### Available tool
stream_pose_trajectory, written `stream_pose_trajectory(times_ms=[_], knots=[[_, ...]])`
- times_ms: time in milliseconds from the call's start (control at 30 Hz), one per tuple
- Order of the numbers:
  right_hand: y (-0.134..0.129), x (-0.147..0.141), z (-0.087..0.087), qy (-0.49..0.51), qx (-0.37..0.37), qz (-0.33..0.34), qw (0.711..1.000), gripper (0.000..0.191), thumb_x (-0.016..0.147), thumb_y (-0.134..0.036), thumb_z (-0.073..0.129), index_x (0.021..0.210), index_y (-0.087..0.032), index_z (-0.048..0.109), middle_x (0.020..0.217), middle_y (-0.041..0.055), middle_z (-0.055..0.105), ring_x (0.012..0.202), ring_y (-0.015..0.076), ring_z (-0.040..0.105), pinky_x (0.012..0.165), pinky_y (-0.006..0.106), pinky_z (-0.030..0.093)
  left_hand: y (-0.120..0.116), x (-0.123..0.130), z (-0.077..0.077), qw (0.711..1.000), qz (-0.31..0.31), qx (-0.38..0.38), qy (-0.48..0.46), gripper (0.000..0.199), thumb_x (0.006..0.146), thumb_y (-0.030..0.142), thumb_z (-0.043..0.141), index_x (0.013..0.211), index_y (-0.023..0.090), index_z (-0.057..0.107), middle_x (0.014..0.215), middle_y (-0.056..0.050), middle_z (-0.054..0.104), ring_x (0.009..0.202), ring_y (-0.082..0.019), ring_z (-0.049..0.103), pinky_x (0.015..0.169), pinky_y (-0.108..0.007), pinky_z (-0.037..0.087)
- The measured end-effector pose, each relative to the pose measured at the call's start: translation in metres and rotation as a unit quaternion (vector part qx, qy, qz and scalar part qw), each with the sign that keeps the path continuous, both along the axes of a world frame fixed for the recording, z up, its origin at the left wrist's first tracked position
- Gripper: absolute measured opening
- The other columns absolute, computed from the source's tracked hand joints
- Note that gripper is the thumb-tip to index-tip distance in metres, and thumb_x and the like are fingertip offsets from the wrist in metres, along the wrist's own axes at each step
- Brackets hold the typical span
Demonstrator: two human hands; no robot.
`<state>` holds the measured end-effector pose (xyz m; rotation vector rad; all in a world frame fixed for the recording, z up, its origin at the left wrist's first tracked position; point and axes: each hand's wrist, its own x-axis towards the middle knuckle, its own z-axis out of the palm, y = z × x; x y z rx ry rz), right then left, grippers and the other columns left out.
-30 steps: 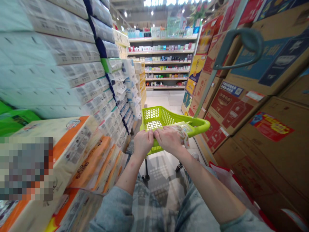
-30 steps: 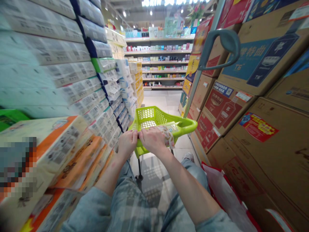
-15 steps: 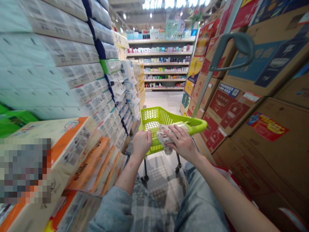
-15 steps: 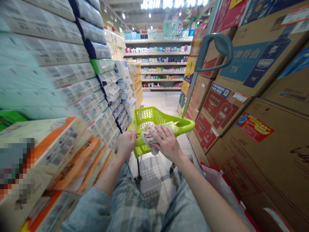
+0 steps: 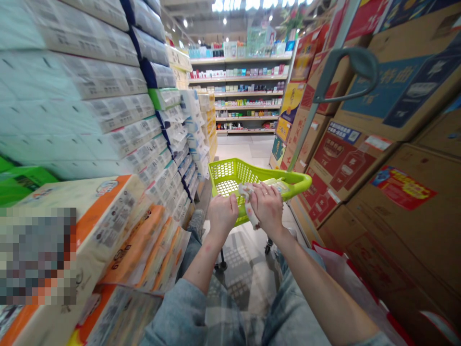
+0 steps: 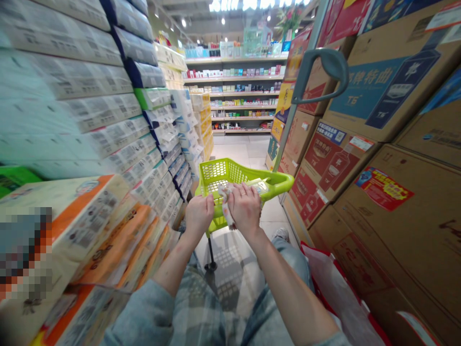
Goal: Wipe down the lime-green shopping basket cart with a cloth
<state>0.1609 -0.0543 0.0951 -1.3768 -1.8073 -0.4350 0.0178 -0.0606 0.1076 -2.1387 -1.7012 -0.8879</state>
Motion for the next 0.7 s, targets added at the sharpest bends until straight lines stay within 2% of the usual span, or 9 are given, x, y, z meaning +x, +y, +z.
stream_pose_trajectory(times_ms=[167,267,367,500,700], knots=[[-0.013,0.007,-0.012,0.008,0.035,0.056,0.998,0.026,0.091,-0.020,0.037,0.106,-0.019,0.058,0.126,0.0050,0.058,0.125,0.0190,0.043,0.107,0.040,0.024,-0.005,0.004,-0.001,0.999,-0.003,-0.006,-0.039,0.050,0.094,0.026,0.024,0.062,0.016,0.061,0.061,-0.007,0.063,0.062,-0.016,0.056,0.074,-0.030,0.038],[-0.021,0.005,-0.013,0.012,0.032,0.068,0.997,0.025,0.091,-0.025,0.039,0.105,-0.019,0.059,0.126,0.0055,0.058,0.124,0.0201,0.043,0.108,0.042,0.023,-0.010,0.005,0.000,0.998,-0.004,-0.008,-0.055,0.044,0.094,0.024,0.024,0.069,0.017,0.058,0.065,-0.006,0.063,0.066,-0.017,0.057,0.074,-0.030,0.038],[-0.022,0.001,-0.006,0.020,0.012,0.055,0.998,0.024,0.089,-0.033,0.044,0.100,-0.020,0.062,0.118,0.0053,0.063,0.119,0.0208,0.047,0.106,0.040,0.024,-0.016,0.007,0.002,0.998,-0.001,-0.010,-0.068,0.036,0.094,0.024,0.025,0.077,0.018,0.055,0.070,-0.005,0.062,0.069,-0.018,0.057,0.072,-0.030,0.038],[-0.015,0.003,0.008,0.012,-0.025,0.030,0.999,0.025,0.091,-0.032,0.043,0.090,-0.022,0.065,0.103,0.0036,0.068,0.110,0.0199,0.051,0.100,0.037,0.029,-0.022,0.015,0.005,0.996,-0.018,-0.015,-0.088,0.029,0.094,0.025,0.026,0.090,0.017,0.054,0.078,-0.006,0.063,0.074,-0.019,0.058,0.075,-0.031,0.039],[-0.003,0.026,0.011,0.012,-0.038,0.063,0.997,0.029,0.092,-0.028,0.039,0.087,-0.021,0.066,0.096,0.0022,0.070,0.105,0.0185,0.054,0.096,0.036,0.032,-0.031,0.034,0.005,0.988,-0.080,-0.028,-0.129,0.025,0.093,0.025,0.029,0.101,0.016,0.051,0.089,-0.009,0.063,0.085,-0.021,0.058,0.083,-0.036,0.039]])
